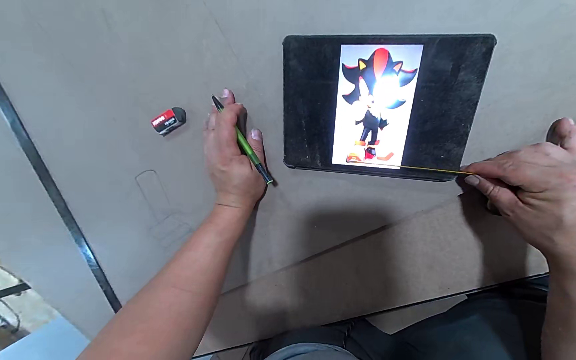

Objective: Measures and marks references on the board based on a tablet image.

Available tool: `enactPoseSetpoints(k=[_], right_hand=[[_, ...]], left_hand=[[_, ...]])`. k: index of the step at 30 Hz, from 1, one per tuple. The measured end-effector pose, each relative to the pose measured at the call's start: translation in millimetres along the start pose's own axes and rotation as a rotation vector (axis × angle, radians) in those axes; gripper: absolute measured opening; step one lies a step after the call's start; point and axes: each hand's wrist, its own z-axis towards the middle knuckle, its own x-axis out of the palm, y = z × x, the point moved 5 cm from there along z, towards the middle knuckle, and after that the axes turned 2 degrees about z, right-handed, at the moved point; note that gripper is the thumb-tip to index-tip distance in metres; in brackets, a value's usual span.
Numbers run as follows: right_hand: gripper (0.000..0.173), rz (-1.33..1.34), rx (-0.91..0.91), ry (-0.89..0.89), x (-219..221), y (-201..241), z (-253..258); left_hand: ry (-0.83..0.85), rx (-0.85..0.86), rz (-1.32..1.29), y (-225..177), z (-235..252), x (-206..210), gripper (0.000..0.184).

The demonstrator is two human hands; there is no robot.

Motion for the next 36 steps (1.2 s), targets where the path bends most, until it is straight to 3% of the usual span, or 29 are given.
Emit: enactPoseSetpoints(k=[24,33,36], right_hand=[[0.021,-0.007,-0.015,-0.079,3.3,3.0,3.3],[0.027,-0.075,-0.036,-0.087,-12.6,-8.3,48.4],[0.029,-0.087,-0.037,-0.075,-18.4,-11.7,66.7]], left_hand=[[-0.013,0.016,-0.006,0.0,1.0,0.5,0.042],[-0.003,-0.017,0.000,-1.8,1.2,-0.4,0.043],[-0.005,-0.066,-0.110,-1.1,3.0,-6.2,0.044]])
